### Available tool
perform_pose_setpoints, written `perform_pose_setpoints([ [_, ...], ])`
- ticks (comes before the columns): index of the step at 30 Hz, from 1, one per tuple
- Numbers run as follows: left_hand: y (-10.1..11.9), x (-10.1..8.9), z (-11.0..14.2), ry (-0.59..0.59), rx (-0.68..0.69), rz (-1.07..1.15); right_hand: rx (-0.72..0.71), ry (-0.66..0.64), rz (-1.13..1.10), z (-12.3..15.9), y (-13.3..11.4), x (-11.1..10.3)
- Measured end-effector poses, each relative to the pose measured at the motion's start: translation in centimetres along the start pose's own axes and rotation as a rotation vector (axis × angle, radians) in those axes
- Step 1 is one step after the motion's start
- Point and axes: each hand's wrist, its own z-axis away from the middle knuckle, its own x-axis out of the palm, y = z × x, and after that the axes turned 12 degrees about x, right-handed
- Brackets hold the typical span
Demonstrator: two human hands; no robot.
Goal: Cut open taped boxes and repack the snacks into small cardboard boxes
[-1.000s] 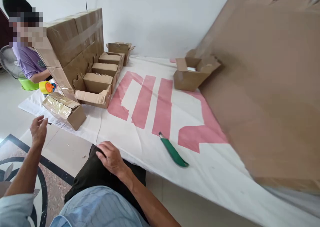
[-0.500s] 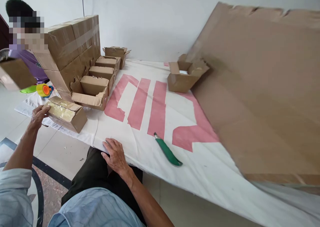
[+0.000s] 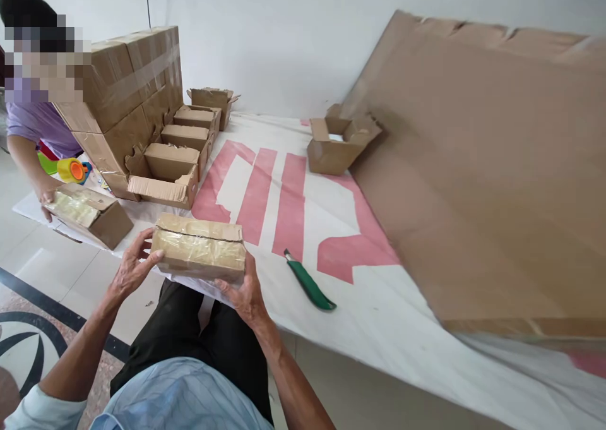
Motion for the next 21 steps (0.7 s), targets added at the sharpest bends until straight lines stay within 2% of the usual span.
perform_pose_setpoints([
  [5,0.0,-0.6,-2.3,-0.118,-0.021,0.113,0.052,0.028,-0.015,0.1,0.3,-1.1],
  [10,-0.5,-1.1,-4.6,-0.151,-0.004,0.167,0.068,0.035,-0.067,-0.2,-0.4,-1.2],
  [13,-0.8,-1.4,-5.4,-0.181,0.032,0.172,0.034,-0.004,-0.019,-0.3,-0.6,-2.3],
  [16,-1.1,-1.7,-5.8,-0.212,0.062,0.16,-0.04,0.005,0.1,-0.1,0.4,-4.7],
  [19,-1.4,-1.9,-5.9,-0.237,0.089,0.146,-0.088,0.141,0.311,0.0,2.3,-8.2],
  [21,-1.4,-2.0,-5.9,-0.246,0.099,0.146,-0.044,0.257,0.487,-0.1,3.7,-10.7],
])
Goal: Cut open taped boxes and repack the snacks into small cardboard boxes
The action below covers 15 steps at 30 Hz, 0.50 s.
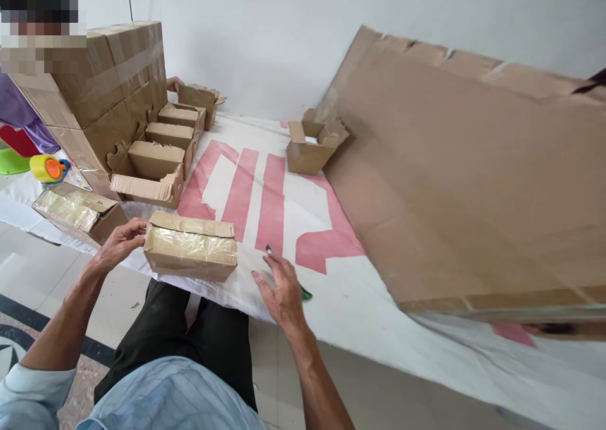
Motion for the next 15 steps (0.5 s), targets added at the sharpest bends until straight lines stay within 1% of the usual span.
perform_pose_setpoints([
  [2,0.0,0.0,0.0,-0.005,0.008,-0.013,0.091,0.023,0.193,-0.5,2.3,-1.3],
  [4,0.0,0.2,0.0,-0.011,0.016,-0.046,0.2,-0.017,0.36,-0.7,4.0,-2.1],
  [7,0.0,0.6,0.0,-0.011,0.029,-0.09,0.3,-0.071,0.5,-0.9,5.5,-2.5],
  [9,0.1,1.0,-0.1,0.004,0.035,-0.088,0.313,-0.075,0.529,-1.0,5.7,-2.4],
  [12,0.3,1.5,0.0,0.009,0.037,-0.045,0.329,-0.065,0.526,-1.4,5.1,-2.2],
  [14,0.4,1.6,0.0,-0.007,0.035,-0.018,0.365,-0.028,0.437,-1.8,3.9,-2.0],
  [15,0.4,1.6,0.0,-0.015,0.034,-0.01,0.391,-0.001,0.348,-1.9,3.0,-1.8],
])
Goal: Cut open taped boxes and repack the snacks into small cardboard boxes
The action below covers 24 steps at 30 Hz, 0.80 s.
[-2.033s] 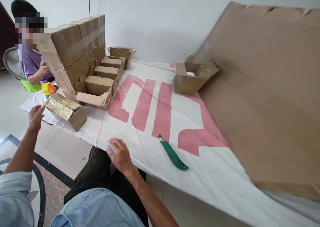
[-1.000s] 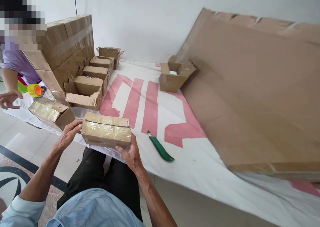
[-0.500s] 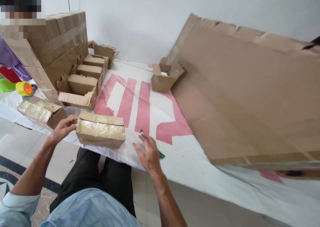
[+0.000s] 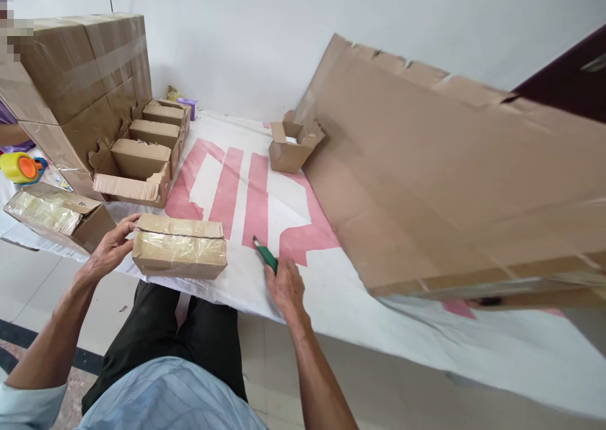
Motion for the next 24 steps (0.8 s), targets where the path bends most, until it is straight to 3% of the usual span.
perform_pose_setpoints([
  [3,0.0,0.0,-0.2,-0.011,0.007,0.009,0.09,-0.074,-0.426,1.6,-3.7,0.3],
  [6,0.0,0.0,-0.6,-0.002,0.028,0.003,0.113,-0.31,-0.882,4.2,-8.2,1.5],
  [8,0.0,0.0,-0.8,0.005,0.034,-0.003,0.093,-0.334,-1.004,5.6,-10.8,2.5],
  [12,0.0,-0.6,-1.2,0.027,0.048,-0.031,0.064,-0.248,-1.03,6.4,-13.8,3.6],
  [17,-0.2,-1.1,-1.1,0.071,0.052,-0.004,0.012,-0.305,-1.007,5.1,-14.4,3.1],
  [20,-0.2,-0.7,-0.3,0.074,0.022,0.044,-0.02,-0.267,-0.96,4.2,-13.7,1.2],
  [24,-0.1,-0.4,0.8,0.082,-0.014,0.026,-0.141,-0.282,-0.956,3.1,-13.3,-3.5],
])
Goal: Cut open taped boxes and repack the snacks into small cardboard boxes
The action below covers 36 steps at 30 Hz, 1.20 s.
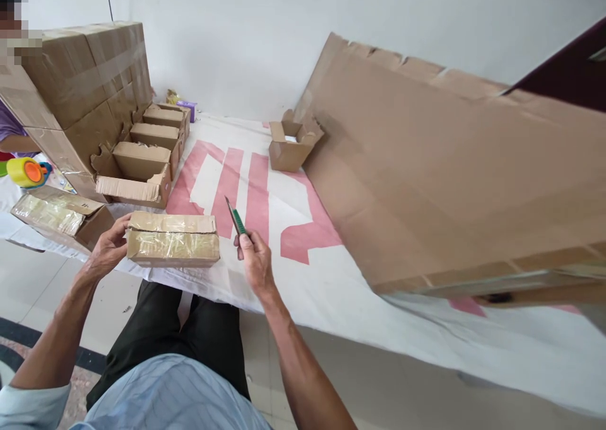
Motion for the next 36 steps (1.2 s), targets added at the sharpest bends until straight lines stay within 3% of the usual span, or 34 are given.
perform_pose_setpoints([
  [5,0.6,0.1,0.4,-0.014,0.016,-0.03,-0.127,-0.302,0.198,0.2,-6.4,-1.1],
  [8,1.2,0.1,0.5,-0.033,0.02,-0.049,-0.209,-0.446,0.318,0.2,-9.2,0.3],
  [12,1.9,0.0,0.6,-0.06,0.01,-0.076,-0.284,-0.556,0.437,-0.5,-10.9,2.8],
  [18,1.9,-0.1,0.6,-0.088,0.025,-0.102,-0.329,-0.615,0.514,-1.5,-12.2,5.0],
  [27,1.2,-0.2,0.5,-0.102,0.036,-0.119,-0.383,-0.633,0.625,-1.6,-13.6,6.1],
  [36,1.1,-0.4,0.2,-0.111,0.044,-0.129,-0.502,-0.649,0.892,-2.1,-15.6,7.8],
])
